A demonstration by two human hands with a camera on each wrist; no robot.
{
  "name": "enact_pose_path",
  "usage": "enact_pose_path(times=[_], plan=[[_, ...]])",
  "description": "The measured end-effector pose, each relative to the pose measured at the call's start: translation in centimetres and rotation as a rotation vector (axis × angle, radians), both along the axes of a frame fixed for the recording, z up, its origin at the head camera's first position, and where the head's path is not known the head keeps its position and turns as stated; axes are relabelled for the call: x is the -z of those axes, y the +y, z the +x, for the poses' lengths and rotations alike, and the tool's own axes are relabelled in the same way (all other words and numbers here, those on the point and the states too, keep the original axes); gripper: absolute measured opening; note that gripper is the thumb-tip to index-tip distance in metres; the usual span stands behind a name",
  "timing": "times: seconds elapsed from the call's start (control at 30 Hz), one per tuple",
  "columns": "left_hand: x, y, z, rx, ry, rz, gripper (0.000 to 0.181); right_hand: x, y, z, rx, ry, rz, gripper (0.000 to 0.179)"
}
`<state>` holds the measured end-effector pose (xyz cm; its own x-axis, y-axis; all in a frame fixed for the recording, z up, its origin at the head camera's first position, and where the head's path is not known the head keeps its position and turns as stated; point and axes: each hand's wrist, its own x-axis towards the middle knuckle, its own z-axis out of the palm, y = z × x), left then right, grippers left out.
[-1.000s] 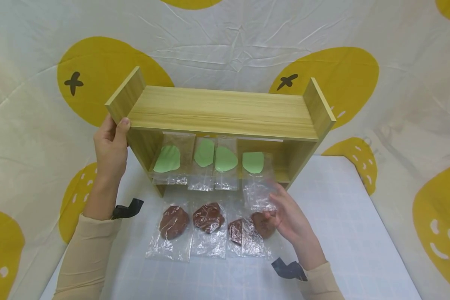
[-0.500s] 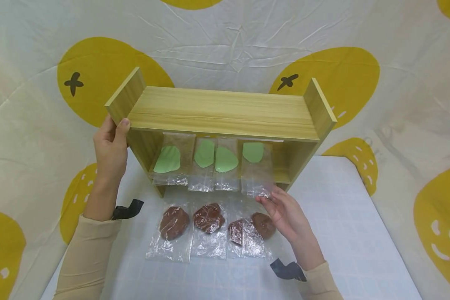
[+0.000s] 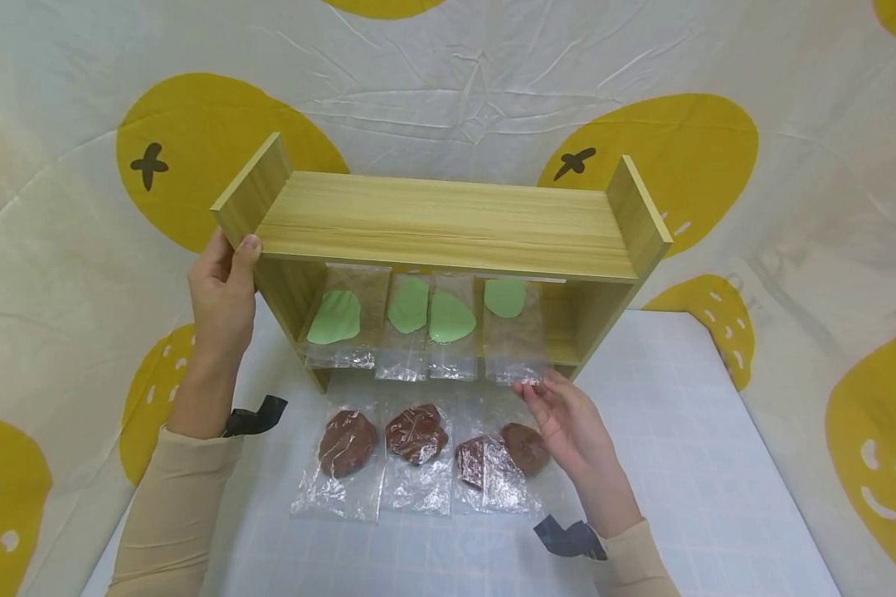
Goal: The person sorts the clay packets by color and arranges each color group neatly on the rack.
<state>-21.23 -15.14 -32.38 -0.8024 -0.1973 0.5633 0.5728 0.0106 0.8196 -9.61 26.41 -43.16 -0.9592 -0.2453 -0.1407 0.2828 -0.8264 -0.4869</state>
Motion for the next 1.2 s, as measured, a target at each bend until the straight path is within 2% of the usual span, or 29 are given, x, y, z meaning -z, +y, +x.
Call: enact_pose_path(times=[0.33, 0.43, 0.6, 0.93, 1.2], plan=[[-0.2, 0.1, 0.3, -0.003, -0.007, -0.013, 0.038, 0.0, -0.1, 0.1, 0.012, 0.016, 0.049, 0.013], [-0.3, 0.2, 0.4, -0.003, -0.013, -0.022, 0.038, 0.1, 0.1, 0.3, 0.018, 0.035, 0.148, 0.014], [-0.4, 0.2, 0.6, -0.014, -0.028, -0.043, 0.038, 0.5, 0.6, 0.6, 0.018, 0.064, 0.374, 0.011], [-0.4, 0.1, 0.6, -0.007, -0.025, -0.046, 0.039, 1.8, 2.1, 1.1, -0.027, 0.16, 0.734, 0.022], [-0.4, 0.2, 0.6, 0.004, -0.015, -0.036, 0.038, 3.0, 2.9, 1.0, -0.04, 0.171, 0.915, 0.025]])
